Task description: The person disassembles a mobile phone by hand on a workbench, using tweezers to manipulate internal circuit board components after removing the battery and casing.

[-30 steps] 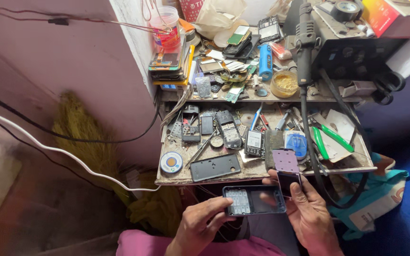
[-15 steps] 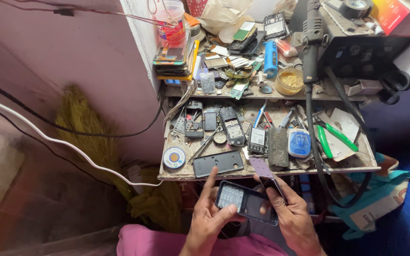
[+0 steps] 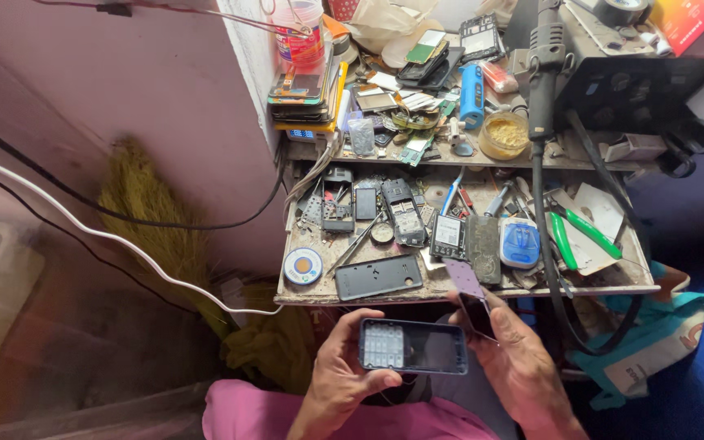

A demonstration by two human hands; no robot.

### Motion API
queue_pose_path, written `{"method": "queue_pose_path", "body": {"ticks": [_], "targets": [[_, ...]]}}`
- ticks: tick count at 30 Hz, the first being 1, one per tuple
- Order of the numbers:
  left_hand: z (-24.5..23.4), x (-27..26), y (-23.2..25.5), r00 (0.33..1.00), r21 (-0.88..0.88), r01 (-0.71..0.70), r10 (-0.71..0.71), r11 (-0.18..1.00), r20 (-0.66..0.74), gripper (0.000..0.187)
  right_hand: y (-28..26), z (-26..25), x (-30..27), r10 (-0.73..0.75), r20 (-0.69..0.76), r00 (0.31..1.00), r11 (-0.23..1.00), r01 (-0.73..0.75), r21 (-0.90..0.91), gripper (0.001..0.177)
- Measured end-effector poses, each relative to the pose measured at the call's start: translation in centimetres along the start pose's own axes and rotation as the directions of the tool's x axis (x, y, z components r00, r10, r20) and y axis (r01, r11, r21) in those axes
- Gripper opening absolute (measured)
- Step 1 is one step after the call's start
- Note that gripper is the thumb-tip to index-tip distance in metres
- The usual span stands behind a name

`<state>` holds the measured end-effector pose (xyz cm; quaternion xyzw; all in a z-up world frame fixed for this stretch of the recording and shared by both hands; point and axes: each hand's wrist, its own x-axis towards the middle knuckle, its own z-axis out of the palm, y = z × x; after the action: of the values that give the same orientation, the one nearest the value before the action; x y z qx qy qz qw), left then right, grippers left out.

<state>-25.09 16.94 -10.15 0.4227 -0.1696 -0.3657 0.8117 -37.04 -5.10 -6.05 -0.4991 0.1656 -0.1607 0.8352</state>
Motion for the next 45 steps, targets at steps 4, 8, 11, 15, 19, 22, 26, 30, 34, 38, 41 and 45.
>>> {"method": "queue_pose_path", "body": {"ticks": [4,8,11,15,19,22,26,30,34,38,41,45], "targets": [[-0.2,-0.3,0.7,0.993,0.078,-0.116,0.117,0.99,-0.014,0.076,-0.6,-1.2,0.3,-0.07,0.078,0.994,0.996,0.064,0.069,0.057],[0.4,-0.6,0.7,0.996,0.129,-0.08,0.084,0.988,-0.02,0.075,-0.9,-0.9,-0.1,-0.13,0.2,0.971,0.978,0.159,-0.136,0.066],[1.2,-0.6,0.7,0.998,0.141,-0.057,0.06,0.988,-0.018,0.074,-0.7,-0.1,-0.7,-0.096,0.244,0.965,0.934,0.172,-0.313,0.069],[1.1,-0.8,0.9,0.997,0.146,-0.077,0.08,0.986,-0.018,0.074,0.5,0.0,-0.1,-0.044,0.227,0.973,0.999,0.038,0.032,0.069],[0.0,-1.1,0.9,0.989,0.131,-0.142,0.145,0.981,-0.015,0.075,0.1,-1.0,0.2,-0.034,0.27,0.962,0.884,-0.096,0.457,0.061],[-0.7,-1.4,0.8,0.987,0.145,-0.148,0.156,0.978,-0.039,0.074,-0.2,-0.9,0.1,0.004,0.301,0.954,0.839,-0.167,0.518,0.061],[-1.2,-1.6,0.6,0.982,0.137,-0.17,0.179,0.976,-0.052,0.075,-0.1,-0.9,0.0,0.033,0.296,0.955,0.818,-0.196,0.54,0.059],[-2.4,-2.3,1.1,0.97,0.153,-0.203,0.219,0.967,-0.101,0.076,0.3,-3.6,-1.3,0.001,0.372,0.928,0.973,-0.086,0.213,0.054],[-5.3,-3.7,2.2,0.939,0.154,-0.282,0.306,0.947,-0.158,0.077,3.4,-9.1,-2.3,0.167,0.304,0.938,0.833,0.031,-0.553,0.045],[-6.5,-5.0,2.3,0.937,0.153,-0.3,0.321,0.942,-0.136,0.08,10.5,-15.8,-1.2,-0.088,-0.044,0.995,0.325,-0.013,-0.946,0.046],[-6.1,-5.0,1.5,0.947,0.165,-0.273,0.294,0.948,-0.125,0.08,15.5,-19.5,0.0,-0.215,-0.025,0.976,0.287,0.038,-0.957,0.045],[-5.2,-4.1,0.5,0.961,0.091,-0.242,0.251,0.966,-0.113,0.079,18.7,-21.7,2.3,-0.26,-0.02,0.965,0.181,0.028,-0.983,0.045]]}}
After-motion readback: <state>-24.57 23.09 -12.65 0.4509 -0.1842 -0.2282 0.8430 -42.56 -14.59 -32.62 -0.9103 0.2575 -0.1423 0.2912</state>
